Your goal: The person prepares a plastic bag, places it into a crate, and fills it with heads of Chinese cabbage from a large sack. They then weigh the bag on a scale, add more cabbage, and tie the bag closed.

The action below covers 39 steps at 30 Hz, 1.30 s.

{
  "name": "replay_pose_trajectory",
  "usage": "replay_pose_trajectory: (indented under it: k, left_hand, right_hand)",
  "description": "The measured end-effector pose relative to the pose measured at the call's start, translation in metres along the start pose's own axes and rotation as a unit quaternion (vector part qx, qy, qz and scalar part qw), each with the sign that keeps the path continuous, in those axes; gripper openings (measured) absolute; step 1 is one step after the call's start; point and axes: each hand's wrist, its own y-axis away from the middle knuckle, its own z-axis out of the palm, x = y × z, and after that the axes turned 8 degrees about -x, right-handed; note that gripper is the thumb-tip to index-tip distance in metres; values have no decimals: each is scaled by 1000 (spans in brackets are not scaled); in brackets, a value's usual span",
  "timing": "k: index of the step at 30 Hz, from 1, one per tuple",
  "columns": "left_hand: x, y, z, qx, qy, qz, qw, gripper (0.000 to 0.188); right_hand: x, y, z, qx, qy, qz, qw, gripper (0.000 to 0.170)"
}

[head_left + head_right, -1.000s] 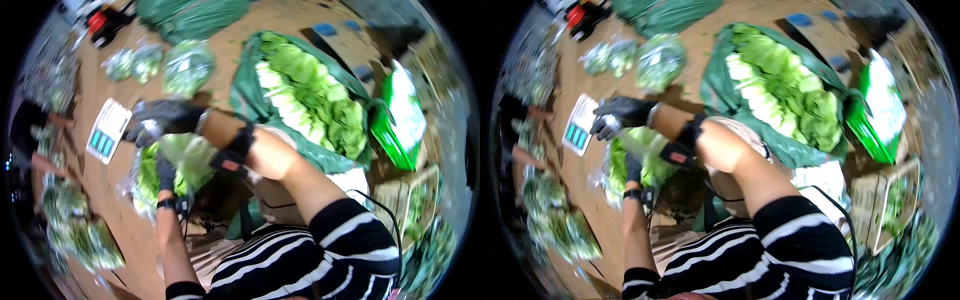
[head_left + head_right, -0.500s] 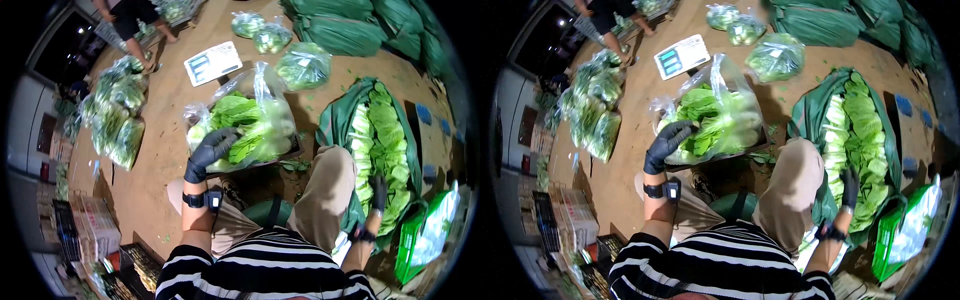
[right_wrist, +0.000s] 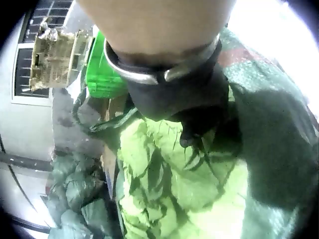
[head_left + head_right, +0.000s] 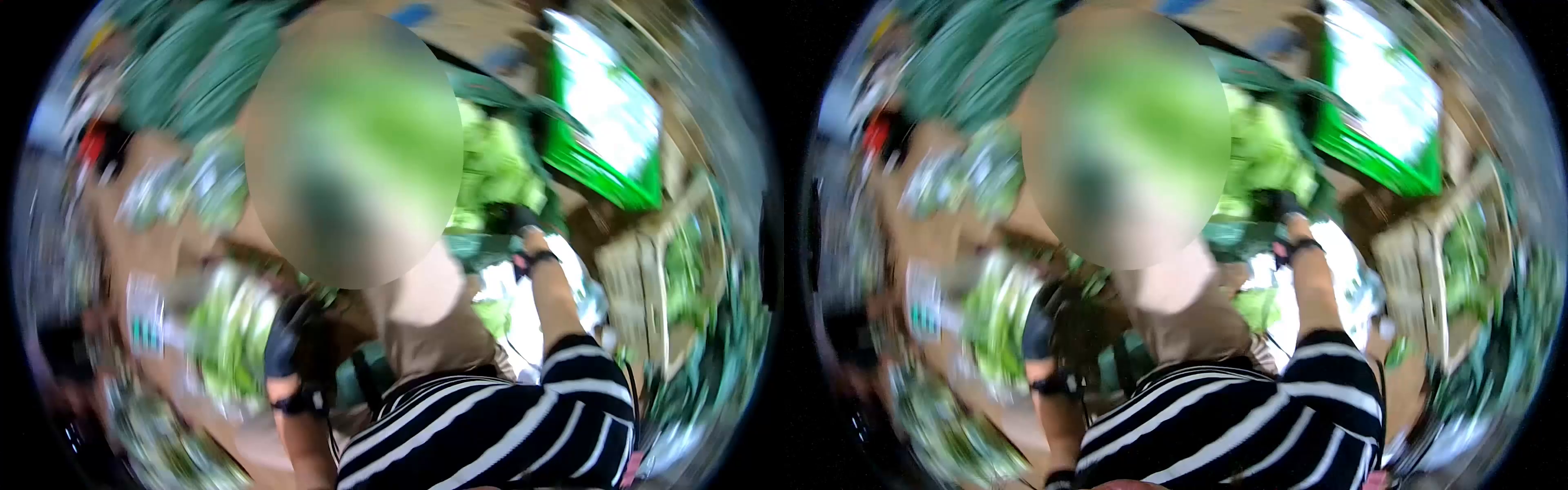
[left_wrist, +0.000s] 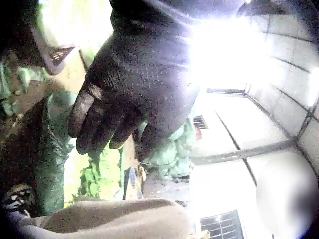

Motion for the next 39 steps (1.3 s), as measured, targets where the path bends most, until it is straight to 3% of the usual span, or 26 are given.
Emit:
replay_pose_trajectory:
  k: [1, 2, 3, 4, 5, 6, 7, 9, 10, 11, 13, 14, 15, 17, 18, 20, 21, 22, 23, 24, 27, 32, 33, 35, 37, 39]
  left_hand:
    - [9, -10, 4, -1, 115, -107, 988, 21]
    - [5, -34, 11, -49, 96, -33, 994, 20]
    - [-17, -40, 28, -82, 114, -94, 986, 23]
    - [-26, -51, 38, -41, 374, -225, 899, 26]
    - [-33, -63, 47, 6, 594, -345, 727, 29]
    - [-33, -79, 50, -7, 566, -277, 777, 34]
    - [-32, -99, 48, 3, 576, -304, 759, 35]
    - [-10, -147, 40, -3, 641, -295, 709, 31]
    - [-21, -173, 46, -51, 577, -234, 780, 27]
    - [-35, -196, 51, -113, 505, -216, 828, 24]
    - [-46, -242, 60, -201, 479, -221, 826, 23]
    - [-48, -263, 67, -204, 480, -223, 824, 23]
    - [-49, -283, 75, -214, 489, -195, 823, 23]
    - [-55, -318, 90, -242, 471, -140, 837, 32]
    - [-58, -339, 101, -249, 483, -101, 834, 30]
    - [-58, -379, 116, -254, 494, -61, 830, 28]
    - [-53, -395, 122, -217, 385, 46, 896, 27]
    - [-46, -413, 128, -171, 265, 152, 937, 26]
    - [-36, -429, 130, -181, 201, 129, 954, 26]
    - [-25, -443, 133, -193, 136, 103, 966, 26]
    - [-2, -473, 164, -128, 262, 55, 955, 31]
    - [27, -530, 203, -83, 273, 42, 957, 61]
    - [27, -541, 213, -74, 286, 17, 955, 71]
    - [8, -543, 249, -85, 330, 55, 939, 94]
    - [-8, -536, 255, -93, 232, 11, 968, 97]
    - [-9, -534, 234, -149, 261, -49, 953, 99]
  right_hand:
    - [11, -14, 4, 11, 2, 15, 1000, 23]
    - [28, -28, 10, 16, 4, 30, 999, 23]
    - [39, -39, 16, 19, 5, 37, 999, 22]
    - [44, -40, 15, 19, 21, 34, 999, 22]
    - [47, -43, 15, 20, 37, 26, 999, 21]
    - [41, -37, -3, 1, 26, 27, 999, 21]
    - [44, -40, -6, -4, 23, 32, 999, 21]
    - [47, -43, -16, -51, -15, -164, 985, 21]
    - [32, -32, -52, -136, -214, -88, 963, 22]
    - [29, -40, -61, -139, -215, -85, 963, 22]
    - [31, -66, -70, -139, 61, -134, 979, 23]
    - [35, -82, -66, -119, -28, -7, 993, 25]
    - [34, -95, -76, -12, -193, 123, 973, 28]
    - [34, -121, -73, 132, -199, 180, 954, 30]
    - [44, -138, -70, 136, -195, 182, 954, 30]
    - [57, -170, -55, -2, -224, 160, 962, 35]
    - [55, -176, -51, -3, -221, 158, 962, 35]
    - [51, -181, -50, 37, -206, 201, 957, 37]
    - [47, -189, -46, 75, -191, 241, 948, 40]
    - [51, -217, 1, 401, -281, 191, 851, 45]
    - [47, -211, -28, 239, -418, 148, 864, 46]
    - [39, -196, -74, -5, -755, 81, 651, 48]
    - [50, -206, -59, 25, -598, 53, 800, 52]
    - [26, -188, -96, 14, -434, 9, 901, 55]
    - [25, -191, -104, 7, -573, -40, 819, 43]
    - [36, -198, -95, 8, -500, 5, 866, 42]
